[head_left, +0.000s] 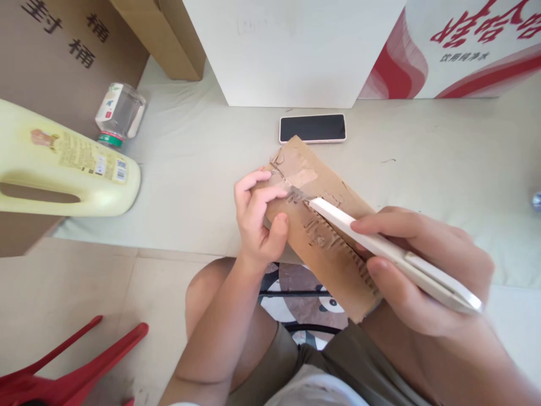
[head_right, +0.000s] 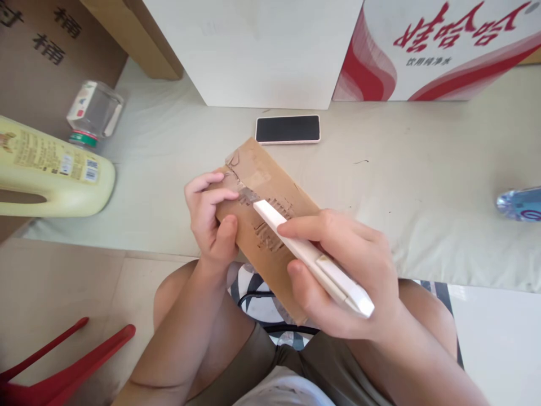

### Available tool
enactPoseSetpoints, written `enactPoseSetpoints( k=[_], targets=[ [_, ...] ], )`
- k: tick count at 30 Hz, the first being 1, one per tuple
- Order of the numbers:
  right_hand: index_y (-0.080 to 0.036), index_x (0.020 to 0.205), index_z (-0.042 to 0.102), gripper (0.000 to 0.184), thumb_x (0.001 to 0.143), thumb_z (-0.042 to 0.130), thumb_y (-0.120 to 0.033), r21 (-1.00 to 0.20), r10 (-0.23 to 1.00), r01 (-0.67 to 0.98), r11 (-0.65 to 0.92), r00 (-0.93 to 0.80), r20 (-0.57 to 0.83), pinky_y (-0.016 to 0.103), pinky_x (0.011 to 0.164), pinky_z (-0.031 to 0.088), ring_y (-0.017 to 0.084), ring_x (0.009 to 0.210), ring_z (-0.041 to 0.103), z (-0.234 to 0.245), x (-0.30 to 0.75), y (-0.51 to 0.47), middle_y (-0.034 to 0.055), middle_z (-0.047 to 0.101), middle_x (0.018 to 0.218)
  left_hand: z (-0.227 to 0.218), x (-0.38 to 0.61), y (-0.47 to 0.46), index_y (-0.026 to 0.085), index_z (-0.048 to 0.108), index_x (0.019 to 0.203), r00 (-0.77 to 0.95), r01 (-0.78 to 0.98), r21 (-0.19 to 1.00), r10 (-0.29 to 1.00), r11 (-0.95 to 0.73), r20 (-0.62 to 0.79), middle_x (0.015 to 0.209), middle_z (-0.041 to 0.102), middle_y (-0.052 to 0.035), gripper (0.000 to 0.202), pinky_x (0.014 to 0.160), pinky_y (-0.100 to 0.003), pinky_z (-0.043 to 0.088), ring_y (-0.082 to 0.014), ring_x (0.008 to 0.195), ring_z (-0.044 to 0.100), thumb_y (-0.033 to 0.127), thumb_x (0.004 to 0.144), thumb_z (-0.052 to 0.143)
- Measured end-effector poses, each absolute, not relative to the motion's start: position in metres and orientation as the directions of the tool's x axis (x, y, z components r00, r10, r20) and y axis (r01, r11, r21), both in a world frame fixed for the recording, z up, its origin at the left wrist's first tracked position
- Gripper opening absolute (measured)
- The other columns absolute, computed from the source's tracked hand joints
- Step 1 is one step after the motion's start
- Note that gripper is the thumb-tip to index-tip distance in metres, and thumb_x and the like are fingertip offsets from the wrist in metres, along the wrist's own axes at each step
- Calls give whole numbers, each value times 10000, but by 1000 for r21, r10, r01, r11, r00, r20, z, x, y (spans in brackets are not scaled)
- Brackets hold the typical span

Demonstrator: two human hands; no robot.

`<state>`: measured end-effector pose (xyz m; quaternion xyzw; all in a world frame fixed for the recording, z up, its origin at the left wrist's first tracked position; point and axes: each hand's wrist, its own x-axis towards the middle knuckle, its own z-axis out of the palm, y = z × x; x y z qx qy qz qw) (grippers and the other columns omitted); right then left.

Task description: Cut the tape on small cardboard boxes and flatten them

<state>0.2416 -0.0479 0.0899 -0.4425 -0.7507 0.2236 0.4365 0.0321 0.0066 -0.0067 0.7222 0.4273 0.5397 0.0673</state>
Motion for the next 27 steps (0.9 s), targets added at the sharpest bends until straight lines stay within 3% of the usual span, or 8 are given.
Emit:
enactPoseSetpoints(
  k=[7, 14, 21, 27],
  targets=[
    [-245, 1041, 625, 250, 833, 592, -109, -685, 831, 470, 556, -314, 459, 264, 501, 496, 130, 494, 570, 94, 241, -45, -7, 670, 704, -5, 33, 8, 267, 589, 1069, 51, 513, 559, 673, -652, 738, 1163, 536, -88, 236, 1066, -509, 499, -262, 1133, 576, 449, 980, 467],
    [-232, 1030, 643, 205, 850, 605, -141, -696, 842, 475, 539, -334, 424, 253, 474, 461, 124, 504, 571, 95, 241, -45, 3, 691, 708, -10, 36, 11, 272, 498, 1095, -5, 425, 590, 650, -687, 760, 1137, 543, -67, 229, 1041, -475, 499, -243, 1099, 582, 460, 964, 506],
    [-238, 1021, 632, 213, 835, 591, -142, -700, 844, 471, 537, -303, 443, 259, 496, 490, 130, 509, 582, 94, 240, -46, -9, 660, 688, -9, 37, 11, 267, 496, 1076, -3, 411, 596, 653, -690, 757, 1124, 533, -75, 214, 1052, -476, 501, -245, 1096, 578, 447, 961, 513],
    [-244, 997, 651, 185, 833, 603, -174, -719, 868, 491, 492, -213, 449, 261, 488, 503, 136, 502, 592, 91, 240, -49, -8, 672, 686, -13, 38, 12, 289, 451, 1079, -31, 466, 594, 659, -656, 752, 1138, 508, -68, 264, 1074, -516, 512, -250, 1102, 581, 528, 965, 462]
  ],
)
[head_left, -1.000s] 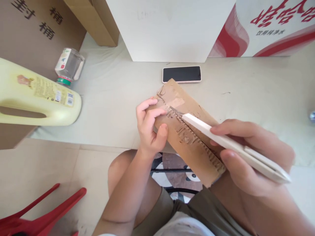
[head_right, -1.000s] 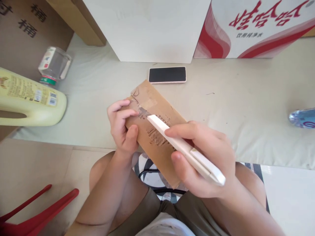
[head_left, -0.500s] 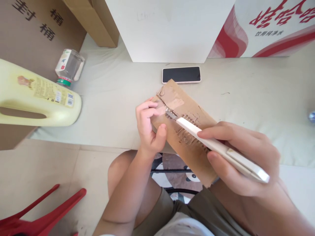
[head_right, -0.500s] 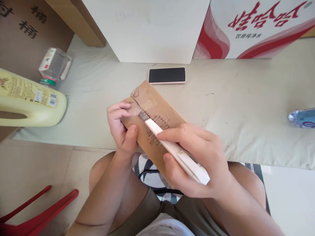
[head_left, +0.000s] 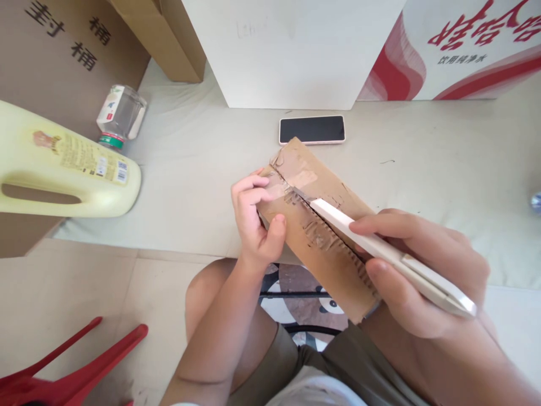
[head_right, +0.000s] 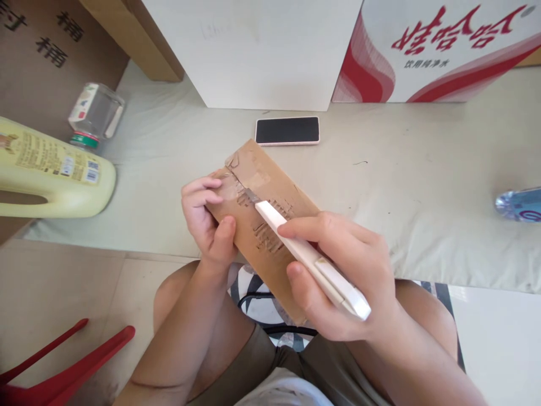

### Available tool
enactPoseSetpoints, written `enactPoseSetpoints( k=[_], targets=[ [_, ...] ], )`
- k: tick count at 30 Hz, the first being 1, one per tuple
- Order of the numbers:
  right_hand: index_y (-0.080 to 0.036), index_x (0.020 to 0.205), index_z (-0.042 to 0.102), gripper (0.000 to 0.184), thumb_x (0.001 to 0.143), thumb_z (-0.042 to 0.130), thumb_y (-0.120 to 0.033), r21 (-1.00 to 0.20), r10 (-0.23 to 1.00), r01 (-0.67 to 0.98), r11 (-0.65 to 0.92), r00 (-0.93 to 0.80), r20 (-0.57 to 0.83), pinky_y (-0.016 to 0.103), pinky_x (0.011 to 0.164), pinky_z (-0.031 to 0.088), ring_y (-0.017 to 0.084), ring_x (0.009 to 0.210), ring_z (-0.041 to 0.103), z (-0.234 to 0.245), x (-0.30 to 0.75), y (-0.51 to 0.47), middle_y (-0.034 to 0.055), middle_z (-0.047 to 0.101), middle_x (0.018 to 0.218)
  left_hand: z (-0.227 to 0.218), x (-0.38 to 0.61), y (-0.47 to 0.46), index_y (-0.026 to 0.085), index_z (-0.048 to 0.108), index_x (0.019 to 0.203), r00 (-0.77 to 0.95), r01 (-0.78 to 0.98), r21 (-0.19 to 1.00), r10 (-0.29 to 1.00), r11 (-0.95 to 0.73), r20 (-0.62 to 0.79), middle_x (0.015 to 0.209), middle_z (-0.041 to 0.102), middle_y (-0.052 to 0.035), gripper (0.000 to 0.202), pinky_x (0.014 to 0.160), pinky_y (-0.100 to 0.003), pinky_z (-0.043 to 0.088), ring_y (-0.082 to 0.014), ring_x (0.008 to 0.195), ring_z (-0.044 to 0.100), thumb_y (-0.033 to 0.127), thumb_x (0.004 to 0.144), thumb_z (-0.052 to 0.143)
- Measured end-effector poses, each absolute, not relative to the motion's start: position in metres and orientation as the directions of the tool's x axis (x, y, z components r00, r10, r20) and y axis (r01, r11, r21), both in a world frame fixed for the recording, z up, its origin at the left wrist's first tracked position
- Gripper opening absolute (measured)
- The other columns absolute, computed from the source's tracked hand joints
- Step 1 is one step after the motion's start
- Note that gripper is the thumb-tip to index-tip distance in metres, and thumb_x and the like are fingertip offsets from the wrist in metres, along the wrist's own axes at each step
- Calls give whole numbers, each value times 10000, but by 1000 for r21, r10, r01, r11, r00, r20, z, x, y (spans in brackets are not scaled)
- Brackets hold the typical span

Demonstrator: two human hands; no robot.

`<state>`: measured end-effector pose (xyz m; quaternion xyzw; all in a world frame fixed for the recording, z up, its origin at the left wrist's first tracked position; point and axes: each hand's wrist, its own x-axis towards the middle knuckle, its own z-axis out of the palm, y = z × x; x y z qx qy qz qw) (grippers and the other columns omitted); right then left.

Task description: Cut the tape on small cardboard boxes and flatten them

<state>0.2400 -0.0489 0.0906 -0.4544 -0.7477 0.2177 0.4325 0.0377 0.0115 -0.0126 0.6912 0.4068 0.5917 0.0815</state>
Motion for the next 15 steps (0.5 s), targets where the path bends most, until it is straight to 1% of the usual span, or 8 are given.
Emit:
enactPoseSetpoints(
  k=[2, 5, 8, 12, 15],
  targets=[
    [-238, 994, 663, 166, 845, 608, -188, -718, 873, 502, 482, -209, 441, 254, 490, 507, 131, 505, 598, 89, 240, -50, -8, 685, 693, -15, 39, 12, 294, 452, 1089, -51, 444, 611, 663, -655, 747, 1150, 490, -67, 278, 1089, -528, 506, -254, 1128, 576, 541, 960, 464],
    [-228, 1011, 691, 136, 895, 621, -246, -743, 886, 492, 454, -158, 437, 244, 450, 475, 120, 481, 585, 87, 241, -52, -10, 688, 677, -18, 40, 11, 305, 464, 1129, -89, 388, 650, 675, -653, 732, 1194, 478, -74, 304, 1101, -536, 499, -271, 1189, 571, 551, 950, 481],
    [-229, 1047, 710, 158, 920, 624, -267, -766, 888, 463, 445, -114, 446, 244, 417, 451, 128, 492, 605, 83, 243, -54, -13, 688, 660, -17, 39, 10, 314, 484, 1200, -100, 392, 664, 688, -637, 719, 1251, 492, -91, 353, 1100, -544, 491, -292, 1232, 569, 568, 955, 477],
    [-238, 1073, 717, 190, 904, 630, -234, -780, 890, 445, 441, -100, 446, 254, 412, 457, 143, 520, 631, 81, 245, -56, -12, 701, 682, -13, 36, 9, 305, 565, 1231, -43, 458, 615, 675, -641, 736, 1283, 532, -99, 366, 1110, -550, 474, -296, 1251, 578, 549, 983, 454],
    [-232, 1071, 715, 189, 896, 644, -237, -786, 893, 438, 435, -103, 437, 245, 426, 469, 136, 526, 634, 82, 245, -55, -16, 703, 687, -10, 35, 9, 291, 603, 1243, -12, 475, 575, 648, -666, 761, 1272, 550, -103, 363, 1089, -531, 504, -285, 1253, 587, 506, 990, 454]
  ],
)
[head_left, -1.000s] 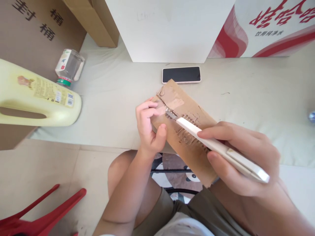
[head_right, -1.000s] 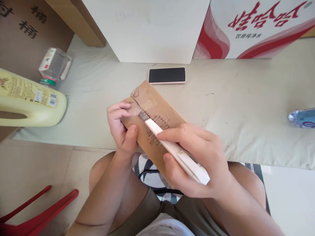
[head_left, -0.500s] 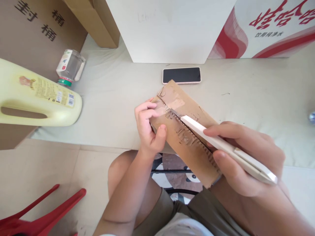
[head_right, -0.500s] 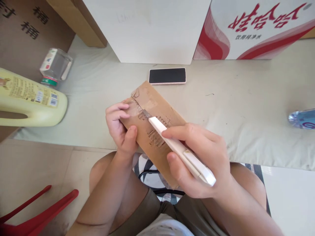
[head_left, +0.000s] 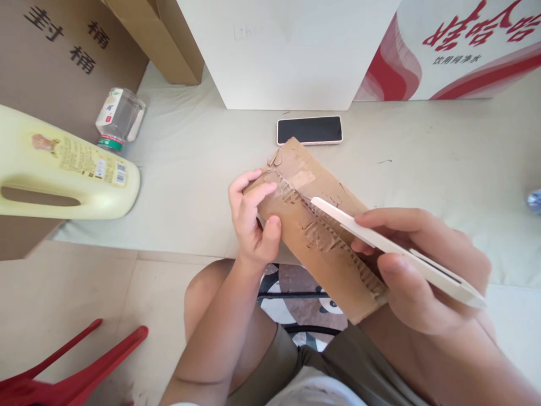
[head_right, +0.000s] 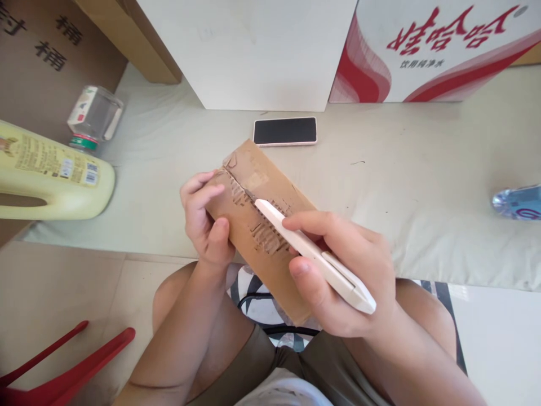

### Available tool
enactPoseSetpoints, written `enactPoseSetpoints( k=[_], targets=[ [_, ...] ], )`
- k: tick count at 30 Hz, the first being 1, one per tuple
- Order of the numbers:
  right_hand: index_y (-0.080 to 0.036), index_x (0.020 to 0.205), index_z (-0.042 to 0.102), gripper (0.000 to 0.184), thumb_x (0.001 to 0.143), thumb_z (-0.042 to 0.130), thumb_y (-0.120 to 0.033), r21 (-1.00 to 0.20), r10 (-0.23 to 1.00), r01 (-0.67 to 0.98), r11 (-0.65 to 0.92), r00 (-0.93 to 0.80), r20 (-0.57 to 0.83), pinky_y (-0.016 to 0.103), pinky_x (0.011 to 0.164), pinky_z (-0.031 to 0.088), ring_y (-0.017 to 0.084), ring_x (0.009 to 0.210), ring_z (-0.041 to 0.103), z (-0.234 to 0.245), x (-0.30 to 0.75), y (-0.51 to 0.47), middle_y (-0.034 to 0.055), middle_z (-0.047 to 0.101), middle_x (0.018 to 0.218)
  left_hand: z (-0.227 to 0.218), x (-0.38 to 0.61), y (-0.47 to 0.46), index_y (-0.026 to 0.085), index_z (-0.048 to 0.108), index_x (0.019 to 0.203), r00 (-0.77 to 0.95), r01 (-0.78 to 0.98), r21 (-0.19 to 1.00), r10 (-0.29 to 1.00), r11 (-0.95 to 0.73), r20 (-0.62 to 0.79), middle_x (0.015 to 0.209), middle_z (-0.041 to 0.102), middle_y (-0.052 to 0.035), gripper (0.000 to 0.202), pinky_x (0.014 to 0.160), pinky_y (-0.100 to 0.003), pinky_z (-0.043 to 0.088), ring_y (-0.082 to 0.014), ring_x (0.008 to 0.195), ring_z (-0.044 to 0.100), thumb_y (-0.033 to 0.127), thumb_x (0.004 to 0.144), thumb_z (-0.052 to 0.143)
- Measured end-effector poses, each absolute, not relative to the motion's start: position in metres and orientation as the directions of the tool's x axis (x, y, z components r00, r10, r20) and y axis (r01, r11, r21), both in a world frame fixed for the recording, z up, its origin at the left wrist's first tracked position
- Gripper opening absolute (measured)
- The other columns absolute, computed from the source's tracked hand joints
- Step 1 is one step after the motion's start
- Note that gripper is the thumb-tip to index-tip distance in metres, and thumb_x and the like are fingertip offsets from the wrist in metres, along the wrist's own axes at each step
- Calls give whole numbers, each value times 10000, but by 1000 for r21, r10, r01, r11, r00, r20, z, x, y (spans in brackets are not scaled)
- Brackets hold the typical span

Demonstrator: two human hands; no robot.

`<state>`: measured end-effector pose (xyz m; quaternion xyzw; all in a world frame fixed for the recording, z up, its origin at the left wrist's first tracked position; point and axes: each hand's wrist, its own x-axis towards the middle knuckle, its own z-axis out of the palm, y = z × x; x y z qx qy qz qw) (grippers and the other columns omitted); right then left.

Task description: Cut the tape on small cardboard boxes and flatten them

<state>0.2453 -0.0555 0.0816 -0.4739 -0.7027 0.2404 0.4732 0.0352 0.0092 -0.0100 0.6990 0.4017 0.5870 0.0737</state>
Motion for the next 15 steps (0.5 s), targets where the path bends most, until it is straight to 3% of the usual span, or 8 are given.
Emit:
enactPoseSetpoints(
  k=[6, 11, 15],
  targets=[
    [-227, 1061, 720, 171, 925, 637, -289, -794, 901, 440, 419, -98, 422, 245, 441, 473, 137, 524, 628, 81, 246, -56, -8, 705, 689, -9, 35, 10, 301, 648, 1224, 22, 510, 509, 602, -693, 798, 1327, 513, -109, 408, 1087, -516, 519, -275, 1256, 583, 550, 1008, 409],
    [-230, 1074, 728, 198, 933, 649, -343, -810, 904, 414, 415, -86, 419, 252, 461, 485, 140, 545, 638, 78, 247, -57, -1, 715, 718, -14, 31, 9, 313, 694, 1263, 56, 460, 567, 660, -683, 749, 1408, 438, -124, 501, 1184, -568, 424, -332, 1342, 522, 625, 997, 405],
    [-233, 1094, 721, 198, 930, 650, -317, -809, 898, 397, 433, -107, 428, 239, 451, 476, 133, 556, 650, 77, 248, -57, -7, 711, 715, -17, 30, 13, 310, 688, 1330, 63, 394, 536, 603, -747, 795, 1428, 415, -109, 499, 1191, -559, 388, -331, 1345, 512, 591, 1005, 436]
  ],
)
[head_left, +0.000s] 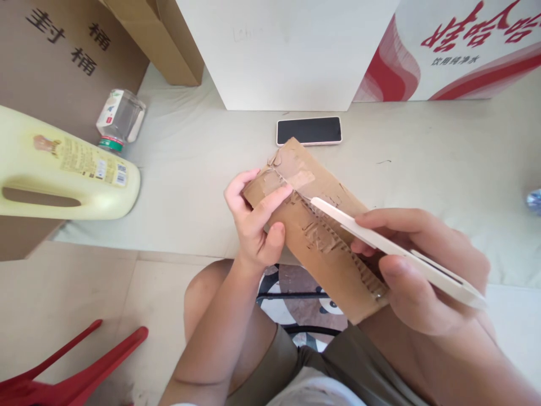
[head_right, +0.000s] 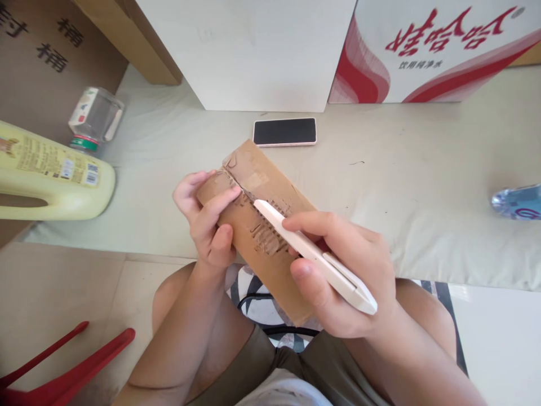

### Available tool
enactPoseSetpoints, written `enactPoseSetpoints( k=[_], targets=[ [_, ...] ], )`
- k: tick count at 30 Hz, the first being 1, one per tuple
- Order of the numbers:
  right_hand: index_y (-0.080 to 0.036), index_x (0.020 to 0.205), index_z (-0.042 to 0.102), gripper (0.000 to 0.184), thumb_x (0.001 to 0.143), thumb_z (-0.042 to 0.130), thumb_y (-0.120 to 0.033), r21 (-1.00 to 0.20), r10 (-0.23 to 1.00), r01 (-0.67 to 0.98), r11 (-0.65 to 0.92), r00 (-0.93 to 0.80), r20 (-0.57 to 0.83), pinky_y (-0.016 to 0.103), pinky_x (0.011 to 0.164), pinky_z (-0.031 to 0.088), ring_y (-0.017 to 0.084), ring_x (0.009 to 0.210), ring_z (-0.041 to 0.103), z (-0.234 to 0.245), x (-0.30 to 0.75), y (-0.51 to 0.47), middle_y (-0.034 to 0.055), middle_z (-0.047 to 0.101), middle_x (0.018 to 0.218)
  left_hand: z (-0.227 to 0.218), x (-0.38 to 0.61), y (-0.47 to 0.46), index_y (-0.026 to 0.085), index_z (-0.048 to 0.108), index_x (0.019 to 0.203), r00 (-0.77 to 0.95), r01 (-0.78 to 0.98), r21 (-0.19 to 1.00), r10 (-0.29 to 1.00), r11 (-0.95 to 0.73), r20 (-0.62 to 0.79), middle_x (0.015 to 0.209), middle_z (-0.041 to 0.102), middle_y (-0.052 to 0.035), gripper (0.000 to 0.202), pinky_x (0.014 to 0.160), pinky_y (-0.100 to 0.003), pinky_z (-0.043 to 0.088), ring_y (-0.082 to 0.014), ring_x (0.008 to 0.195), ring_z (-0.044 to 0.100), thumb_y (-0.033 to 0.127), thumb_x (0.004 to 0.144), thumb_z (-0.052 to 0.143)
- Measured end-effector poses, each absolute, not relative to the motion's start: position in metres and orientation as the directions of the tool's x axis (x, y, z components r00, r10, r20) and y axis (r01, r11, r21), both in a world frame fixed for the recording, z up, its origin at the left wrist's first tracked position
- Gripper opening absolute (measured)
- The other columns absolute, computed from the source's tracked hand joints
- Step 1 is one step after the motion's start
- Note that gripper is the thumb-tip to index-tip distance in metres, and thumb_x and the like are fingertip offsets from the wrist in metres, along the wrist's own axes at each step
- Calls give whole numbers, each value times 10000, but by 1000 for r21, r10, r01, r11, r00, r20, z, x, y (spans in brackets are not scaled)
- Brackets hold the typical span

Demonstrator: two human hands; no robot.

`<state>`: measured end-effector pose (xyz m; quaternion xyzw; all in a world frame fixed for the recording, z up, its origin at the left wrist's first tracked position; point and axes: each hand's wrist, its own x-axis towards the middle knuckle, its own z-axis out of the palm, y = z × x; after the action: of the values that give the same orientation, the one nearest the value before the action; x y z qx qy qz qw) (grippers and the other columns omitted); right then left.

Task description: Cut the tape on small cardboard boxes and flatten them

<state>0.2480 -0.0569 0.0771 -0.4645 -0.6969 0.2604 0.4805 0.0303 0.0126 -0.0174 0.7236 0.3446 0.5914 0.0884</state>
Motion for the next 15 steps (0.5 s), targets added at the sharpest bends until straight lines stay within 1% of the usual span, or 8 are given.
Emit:
enactPoseSetpoints(
  k=[2, 4, 8, 10, 12, 15],
  targets=[
    [-236, 1096, 720, 197, 929, 647, -312, -815, 901, 392, 427, -103, 422, 244, 442, 471, 136, 546, 644, 77, 248, -57, -8, 707, 704, -17, 31, 15, 328, 651, 1388, 77, 374, 507, 570, -777, 818, 1440, 404, -89, 484, 1180, -524, 396, -305, 1341, 507, 549, 1016, 434],
    [-236, 1093, 724, 201, 930, 650, -326, -820, 903, 387, 421, -98, 417, 250, 433, 468, 138, 532, 634, 77, 248, -57, -6, 707, 695, -16, 31, 16, 329, 640, 1404, 94, 375, 489, 557, -788, 825, 1442, 391, -78, 469, 1168, -507, 411, -294, 1339, 500, 496, 1023, 425],
    [-229, 1082, 740, 216, 933, 660, -363, -824, 907, 388, 412, -86, 412, 261, 435, 466, 148, 543, 642, 76, 247, -58, 6, 712, 698, -14, 32, 15, 304, 706, 1315, 60, 363, 506, 561, -783, 826, 1402, 418, -76, 437, 1153, -497, 433, -303, 1324, 522, 509, 1004, 476],
    [-235, 1089, 743, 220, 935, 657, -365, -833, 911, 382, 401, -69, 407, 269, 441, 465, 153, 555, 644, 77, 247, -58, 9, 719, 715, -14, 33, 14, 297, 680, 1346, 14, 342, 544, 582, -767, 813, 1400, 450, -80, 461, 1153, -502, 429, -306, 1317, 535, 529, 988, 506],
    [-245, 1096, 743, 217, 937, 657, -366, -846, 920, 373, 380, -53, 390, 276, 446, 463, 156, 564, 643, 78, 247, -59, 10, 723, 727, -14, 33, 13, 293, 629, 1399, -33, 308, 613, 635, -728, 771, 1393, 507, -88, 499, 1161, -520, 423, -310, 1319, 543, 535, 973, 531],
    [-252, 1091, 738, 209, 944, 661, -379, -864, 927, 352, 359, -28, 373, 287, 447, 456, 157, 564, 630, 77, 247, -60, 10, 712, 725, -13, 32, 11, 303, 593, 1412, -95, 186, 726, 724, -662, 684, 1350, 618, -83, 526, 1159, -499, 442, -295, 1307, 586, 559, 952, 584]
  ],
)
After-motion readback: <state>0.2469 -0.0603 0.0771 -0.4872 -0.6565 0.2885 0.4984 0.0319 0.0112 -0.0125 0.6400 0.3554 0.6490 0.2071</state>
